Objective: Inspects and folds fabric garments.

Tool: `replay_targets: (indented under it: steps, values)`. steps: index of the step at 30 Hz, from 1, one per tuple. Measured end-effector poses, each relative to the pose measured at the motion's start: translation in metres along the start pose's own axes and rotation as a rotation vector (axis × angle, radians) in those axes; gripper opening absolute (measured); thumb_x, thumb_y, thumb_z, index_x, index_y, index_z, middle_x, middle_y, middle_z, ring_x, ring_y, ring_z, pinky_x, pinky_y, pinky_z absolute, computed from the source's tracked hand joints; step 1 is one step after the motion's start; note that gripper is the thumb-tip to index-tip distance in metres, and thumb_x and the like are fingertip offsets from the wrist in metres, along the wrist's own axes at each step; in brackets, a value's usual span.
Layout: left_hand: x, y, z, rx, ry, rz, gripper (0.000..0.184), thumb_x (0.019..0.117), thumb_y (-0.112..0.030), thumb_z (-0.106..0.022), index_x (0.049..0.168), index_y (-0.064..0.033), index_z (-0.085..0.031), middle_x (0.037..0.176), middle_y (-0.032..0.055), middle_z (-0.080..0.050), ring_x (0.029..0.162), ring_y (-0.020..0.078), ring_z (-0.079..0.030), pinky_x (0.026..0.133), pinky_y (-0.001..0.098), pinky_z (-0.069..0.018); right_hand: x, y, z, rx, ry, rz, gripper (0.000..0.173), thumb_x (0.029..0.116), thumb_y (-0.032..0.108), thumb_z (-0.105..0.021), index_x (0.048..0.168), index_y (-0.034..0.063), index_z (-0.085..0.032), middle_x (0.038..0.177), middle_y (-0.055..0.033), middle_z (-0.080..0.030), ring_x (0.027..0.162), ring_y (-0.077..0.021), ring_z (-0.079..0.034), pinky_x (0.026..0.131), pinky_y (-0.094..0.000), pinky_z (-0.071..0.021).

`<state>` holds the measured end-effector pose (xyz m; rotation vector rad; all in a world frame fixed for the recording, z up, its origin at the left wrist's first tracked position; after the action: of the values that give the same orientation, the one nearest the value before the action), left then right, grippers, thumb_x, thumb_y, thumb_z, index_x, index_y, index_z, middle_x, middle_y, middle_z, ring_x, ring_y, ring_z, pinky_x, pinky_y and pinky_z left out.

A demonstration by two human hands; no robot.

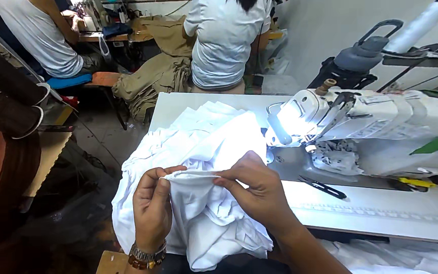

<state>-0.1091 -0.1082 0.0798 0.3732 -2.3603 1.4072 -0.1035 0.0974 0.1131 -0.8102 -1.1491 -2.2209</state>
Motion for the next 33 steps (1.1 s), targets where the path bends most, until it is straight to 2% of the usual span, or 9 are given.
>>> replay_targets:
  steps: [3, 7, 11, 15, 19, 23, 27, 31, 33]
  values:
    - [-0.003, -0.001, -0.003, -0.043, 0.010, 0.022, 0.017, 0.1056, -0.026, -0.055, 0.109, -0.0159, -0.069, 0.112, 0.0032, -0.074, 0.100, 0.0094, -0.072, 0.085, 0.0257, -0.0601, 0.000, -0.002, -0.001, 0.004, -0.016, -0.074, 0.009, 0.0905, 0.018, -0.072, 0.091, 0.0102, -0.077, 0.080, 0.0062, -0.064, 0.078, -0.0007, -0.055, 0.072, -0.0157, -0.0448]
    - [-0.005, 0.001, -0.004, -0.083, 0.001, 0.070, 0.017, 0.1058, -0.023, -0.054, 0.108, -0.0168, -0.070, 0.104, 0.0016, -0.074, 0.094, 0.0080, -0.072, 0.083, 0.0245, -0.0600, 0.000, 0.000, -0.005, -0.032, 0.025, -0.119, 0.024, 0.0915, 0.020, -0.071, 0.110, 0.0061, -0.075, 0.080, 0.0039, -0.062, 0.072, -0.0003, -0.054, 0.065, -0.0124, -0.0456]
    - [-0.003, 0.003, -0.004, -0.121, 0.121, 0.110, 0.019, 0.1060, -0.026, -0.054, 0.104, -0.0174, -0.070, 0.099, -0.0016, -0.072, 0.097, 0.0079, -0.069, 0.089, 0.0257, -0.0572, 0.004, 0.011, -0.006, -0.157, 0.078, -0.024, 0.013, 0.0929, 0.016, -0.066, 0.093, 0.0099, -0.077, 0.075, 0.0048, -0.056, 0.076, -0.0052, -0.049, 0.070, -0.0186, -0.0391]
    - [0.001, 0.000, -0.004, -0.101, 0.210, 0.079, 0.019, 0.1057, -0.029, -0.054, 0.108, -0.0190, -0.070, 0.104, -0.0026, -0.073, 0.108, 0.0101, -0.069, 0.099, 0.0299, -0.0544, 0.006, 0.016, 0.002, -0.192, 0.061, -0.008, 0.012, 0.0936, 0.014, -0.064, 0.093, 0.0110, -0.076, 0.096, -0.0036, -0.054, 0.085, -0.0047, -0.052, 0.071, -0.0127, -0.0446]
    - [0.002, -0.001, -0.004, -0.104, 0.220, 0.047, 0.019, 0.1065, -0.027, -0.053, 0.111, -0.0183, -0.070, 0.108, -0.0011, -0.073, 0.111, 0.0117, -0.068, 0.100, 0.0306, -0.0549, 0.004, 0.022, 0.008, -0.142, 0.030, 0.004, 0.013, 0.0932, 0.012, -0.063, 0.097, 0.0076, -0.075, 0.101, -0.0028, -0.069, 0.091, -0.0058, -0.061, 0.080, -0.0165, -0.0501]
    - [0.001, 0.001, -0.013, -0.194, 0.255, 0.061, 0.022, 0.1076, -0.026, -0.050, 0.110, -0.0170, -0.070, 0.102, -0.0034, -0.072, 0.101, 0.0076, -0.069, 0.092, 0.0262, -0.0568, 0.001, 0.023, 0.010, 0.048, 0.017, -0.104, 0.010, 0.0926, 0.012, -0.065, 0.097, 0.0084, -0.073, 0.087, 0.0053, -0.067, 0.079, 0.0026, -0.061, 0.072, -0.0106, -0.0517]
    - [0.000, -0.003, -0.026, -0.027, 0.253, 0.074, 0.024, 0.1096, -0.029, -0.043, 0.099, -0.0230, -0.065, 0.081, -0.0127, -0.061, 0.078, -0.0034, -0.060, 0.075, 0.0145, -0.0514, -0.001, 0.028, 0.008, 0.177, 0.039, -0.139, 0.011, 0.0897, 0.006, -0.066, 0.096, 0.0075, -0.075, 0.090, 0.0039, -0.068, 0.082, 0.0008, -0.063, 0.072, -0.0115, -0.0547]
    - [-0.001, -0.007, -0.037, 0.395, 0.293, -0.060, 0.020, 0.0920, -0.031, -0.076, 0.102, -0.0197, -0.062, 0.072, -0.0146, -0.050, 0.061, -0.0098, -0.045, 0.056, 0.0070, -0.0410, -0.001, 0.034, 0.005, 0.201, 0.034, -0.129, 0.015, 0.0901, 0.009, -0.067, 0.103, 0.0084, -0.076, 0.084, 0.0061, -0.063, 0.074, 0.0035, -0.056, 0.066, -0.0084, -0.0485]
    - [0.001, -0.006, -0.037, 0.512, 0.323, -0.072, 0.022, 0.0882, -0.026, -0.079, 0.103, -0.0136, -0.068, 0.075, -0.0109, -0.056, 0.063, -0.0062, -0.049, 0.058, 0.0091, -0.0437, -0.001, 0.037, 0.006, 0.193, 0.027, -0.088, 0.017, 0.0908, 0.009, -0.066, 0.106, 0.0085, -0.073, 0.086, 0.0060, -0.063, 0.075, 0.0045, -0.055, 0.067, -0.0079, -0.0468]
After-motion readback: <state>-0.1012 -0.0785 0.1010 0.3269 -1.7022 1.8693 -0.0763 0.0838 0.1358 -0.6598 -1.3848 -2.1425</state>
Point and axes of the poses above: each hand's wrist, its own x-axis towards the middle knuckle, its own z-axis out of the back of the hand, y = z × x, the point moved 5 cm from there along x, towards the middle knuckle
